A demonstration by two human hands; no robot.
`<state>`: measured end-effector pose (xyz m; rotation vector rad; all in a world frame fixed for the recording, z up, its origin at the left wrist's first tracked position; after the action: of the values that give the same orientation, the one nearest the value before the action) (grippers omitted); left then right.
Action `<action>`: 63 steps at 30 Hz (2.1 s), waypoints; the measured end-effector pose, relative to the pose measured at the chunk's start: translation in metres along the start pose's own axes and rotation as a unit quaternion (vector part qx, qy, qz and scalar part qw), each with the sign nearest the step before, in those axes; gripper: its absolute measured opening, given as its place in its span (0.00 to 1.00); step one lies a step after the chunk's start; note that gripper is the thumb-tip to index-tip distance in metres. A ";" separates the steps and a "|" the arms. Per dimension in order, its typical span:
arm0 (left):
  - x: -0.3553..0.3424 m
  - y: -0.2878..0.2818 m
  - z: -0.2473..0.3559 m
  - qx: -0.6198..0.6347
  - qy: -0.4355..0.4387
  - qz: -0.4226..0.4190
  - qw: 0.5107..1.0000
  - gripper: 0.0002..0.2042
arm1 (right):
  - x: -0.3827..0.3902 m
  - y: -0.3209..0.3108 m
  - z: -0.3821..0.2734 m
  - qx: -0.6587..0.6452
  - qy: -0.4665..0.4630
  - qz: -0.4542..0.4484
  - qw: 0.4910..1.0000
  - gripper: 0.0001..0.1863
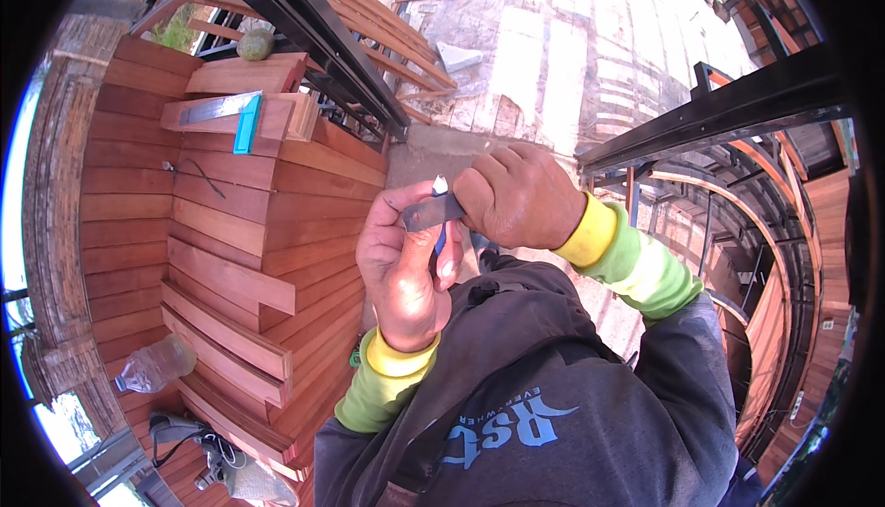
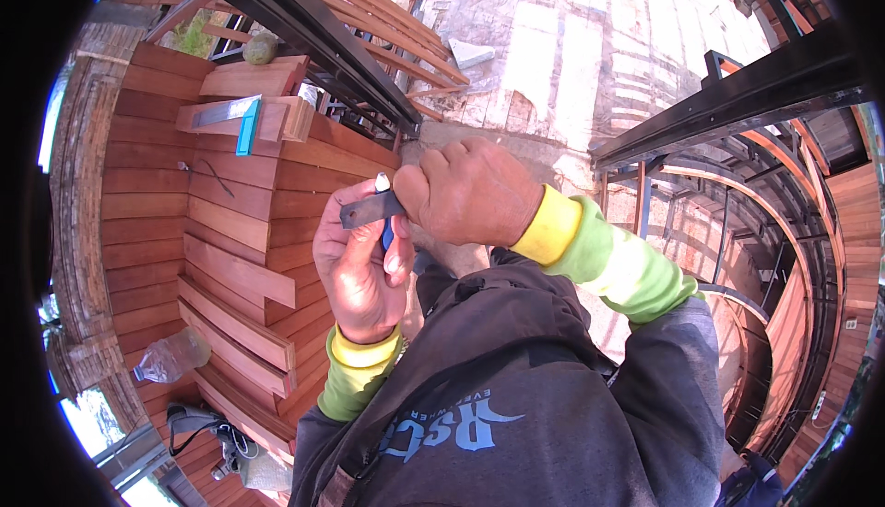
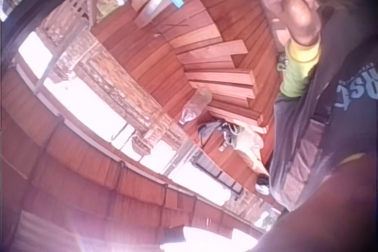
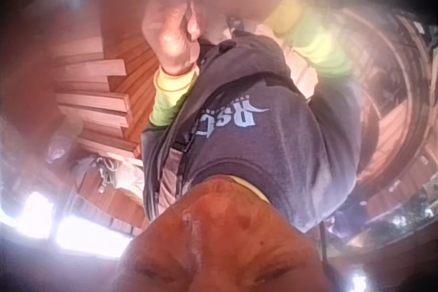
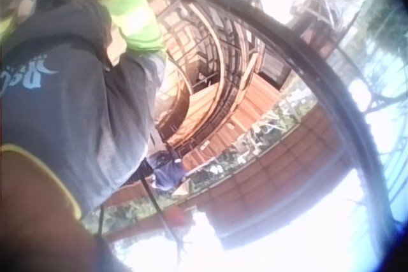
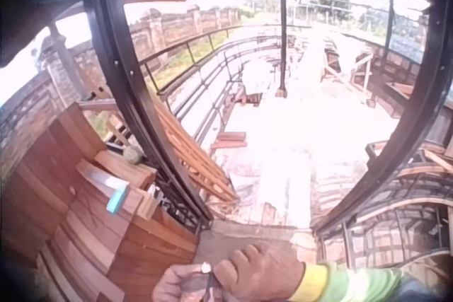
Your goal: The person installs wooden planks onto a curved wooden structure. They use a utility knife to trim the ends of the planks for a precise fit and a pencil to mark measurements. The person repeatedly positions, marks, and cuts the planks to fit the curved surface.
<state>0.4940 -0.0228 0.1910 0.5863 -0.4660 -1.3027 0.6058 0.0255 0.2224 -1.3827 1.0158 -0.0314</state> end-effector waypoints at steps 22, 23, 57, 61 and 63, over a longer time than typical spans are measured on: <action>0.010 -0.008 0.004 -0.006 0.036 0.013 0.999 0.10 | -0.001 0.012 -0.004 -0.012 -0.062 -0.021 0.998 0.13; 0.011 -0.008 0.003 -0.002 0.033 0.022 0.999 0.10 | 0.001 0.015 -0.001 -0.008 -0.065 -0.022 0.998 0.13; 0.006 -0.002 0.012 -0.031 0.050 0.026 0.998 0.10 | -0.009 0.002 -0.013 0.019 -0.037 -0.041 0.998 0.10; 0.007 -0.008 0.011 -0.046 0.087 0.020 0.995 0.10 | -0.007 0.006 -0.012 0.003 -0.027 -0.039 0.999 0.15; 0.009 -0.007 0.012 -0.049 0.098 0.018 0.994 0.09 | -0.006 0.007 -0.010 -0.001 -0.028 -0.031 0.999 0.16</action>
<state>0.4829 -0.0341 0.1956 0.6130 -0.2484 -1.2134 0.5921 0.0227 0.2220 -1.4083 0.9273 -0.0378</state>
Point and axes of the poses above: each hand's wrist, its own x-axis away from the middle knuckle, its own y-axis out of the palm, z = x × y, the point moved 6 cm from there along -x, towards the middle knuckle, and after that the axes turned 9 degrees about y, right-handed, at the moved point
